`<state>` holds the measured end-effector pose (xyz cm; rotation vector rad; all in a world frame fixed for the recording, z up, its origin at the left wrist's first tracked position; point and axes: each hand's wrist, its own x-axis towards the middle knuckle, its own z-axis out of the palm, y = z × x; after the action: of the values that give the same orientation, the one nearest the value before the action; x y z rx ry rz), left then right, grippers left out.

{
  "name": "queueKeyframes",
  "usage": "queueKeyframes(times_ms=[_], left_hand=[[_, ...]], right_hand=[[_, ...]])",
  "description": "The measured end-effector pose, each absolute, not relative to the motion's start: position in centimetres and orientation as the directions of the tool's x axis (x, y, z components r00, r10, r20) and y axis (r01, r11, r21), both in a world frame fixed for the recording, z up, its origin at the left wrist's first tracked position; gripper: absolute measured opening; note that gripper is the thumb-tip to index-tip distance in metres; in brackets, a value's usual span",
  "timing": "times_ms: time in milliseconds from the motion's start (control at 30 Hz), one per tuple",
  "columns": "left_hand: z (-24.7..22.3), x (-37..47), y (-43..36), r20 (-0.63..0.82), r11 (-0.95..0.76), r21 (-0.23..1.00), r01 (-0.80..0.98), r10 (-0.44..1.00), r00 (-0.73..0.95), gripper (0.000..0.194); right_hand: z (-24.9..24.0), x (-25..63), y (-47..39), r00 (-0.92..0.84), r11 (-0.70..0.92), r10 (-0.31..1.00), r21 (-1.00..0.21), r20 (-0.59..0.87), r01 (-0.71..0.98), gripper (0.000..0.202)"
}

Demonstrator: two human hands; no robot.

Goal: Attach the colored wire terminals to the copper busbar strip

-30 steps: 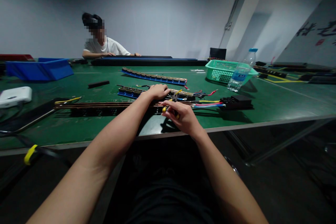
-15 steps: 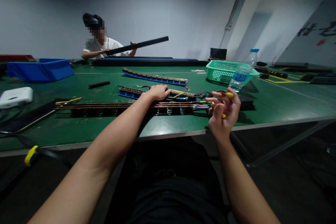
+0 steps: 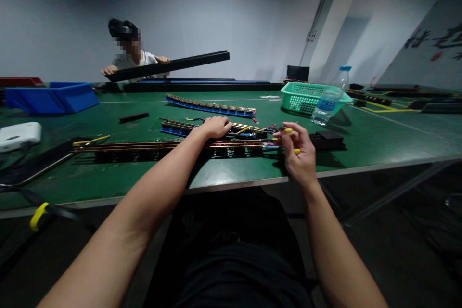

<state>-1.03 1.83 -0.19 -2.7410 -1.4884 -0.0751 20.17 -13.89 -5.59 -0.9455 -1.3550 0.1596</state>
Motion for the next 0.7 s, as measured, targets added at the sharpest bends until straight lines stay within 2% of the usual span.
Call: queueKeyframes(times_ms=[133,233,333,467,567,633,700], left_hand=[[-0.46,-1.06,2.17,0.069,-0.557,0.004,0.831,0.829,0.555,0.052],[-0.6,-1.05,2.33,0.074,-0.55,0.002,0.835,0.833,0.549,0.051],[-0.63,-1.0,2.31,0.069,-0.542,0.008,0.84,0.839,0.54,0.05],[-0.49,-0.93,2.09,0.064,-0.543,0.006,0.84,0.839,0.541,0.051],[-0.35,-0.93,1.9,0.062,-0.548,0.003,0.836,0.835,0.547,0.051],[-0.3,-0.95,1.85,0.066,-0.555,0.005,0.832,0.83,0.553,0.051],[-0.31,-0.97,1.87,0.068,-0.555,0.008,0.832,0.83,0.553,0.05]], right_hand=[[-5.54,20.04,-14.51,0.059,0.55,0.693,-0.58,0.718,0.601,0.031],[-5.42,19.92,-14.6,-0.009,0.547,0.684,-0.506,0.729,0.667,0.028],[-5.33,19.71,-14.57,-0.019,0.545,0.677,-0.484,0.736,0.685,0.026],[-5.47,19.61,-14.65,0.125,0.532,0.683,-0.608,0.719,0.589,0.027],[-5.57,19.95,-14.53,0.347,0.591,0.637,-0.725,0.688,0.353,0.032],[-5.5,20.27,-14.32,0.505,0.657,0.566,-0.726,0.652,0.201,0.035],[-5.36,20.47,-14.15,0.607,0.701,0.509,-0.703,0.61,0.12,0.037]])
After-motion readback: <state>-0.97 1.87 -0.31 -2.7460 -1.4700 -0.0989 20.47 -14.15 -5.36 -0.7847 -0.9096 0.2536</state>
